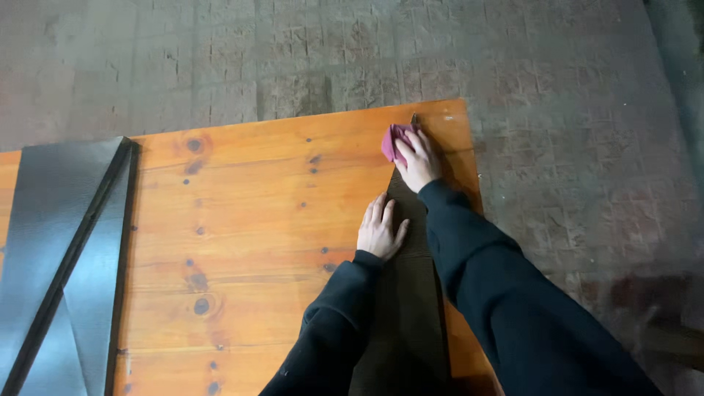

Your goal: The person wipes a dark triangular wooden piece on a workbench using a pink cloth. They then pick up a second dark triangular piece, place it next to the first, and continue wiping the surface.

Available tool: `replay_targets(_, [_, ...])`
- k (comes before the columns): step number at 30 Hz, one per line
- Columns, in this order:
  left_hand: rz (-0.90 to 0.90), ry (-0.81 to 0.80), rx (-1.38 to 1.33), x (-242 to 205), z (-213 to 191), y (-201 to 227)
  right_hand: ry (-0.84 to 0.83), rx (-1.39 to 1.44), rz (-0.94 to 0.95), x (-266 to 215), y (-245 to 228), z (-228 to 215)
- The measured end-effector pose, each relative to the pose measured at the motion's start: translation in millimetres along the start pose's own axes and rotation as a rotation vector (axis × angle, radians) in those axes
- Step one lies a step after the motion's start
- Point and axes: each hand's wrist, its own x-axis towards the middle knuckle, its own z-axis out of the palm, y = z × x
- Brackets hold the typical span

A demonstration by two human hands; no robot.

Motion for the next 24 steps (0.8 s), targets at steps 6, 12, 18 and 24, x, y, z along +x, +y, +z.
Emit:
replay_targets(6, [0.004, 0.036, 0.021, 0.3, 0.3, 0.2, 0.097, -0.078, -0.105, 30.6, 30.1, 16.8])
replay_targets(12, [0.004, 0.002, 0.009, -0.3, -0.1, -1.5, 0.098, -0.071, -0.1, 43.0, 42.0, 23.3])
replay_targets(18, [0.003, -0.02, 0.053, 1.9, -2.1, -0.6, 0.165, -0.028, -0.057, 25.3, 30.7, 21.4])
replay_targets(24, [0.026, 0.004, 0.064, 3.2, 3.8, -4.8, 0.136, -0.003, -0.094, -11.8, 6.7, -0.7])
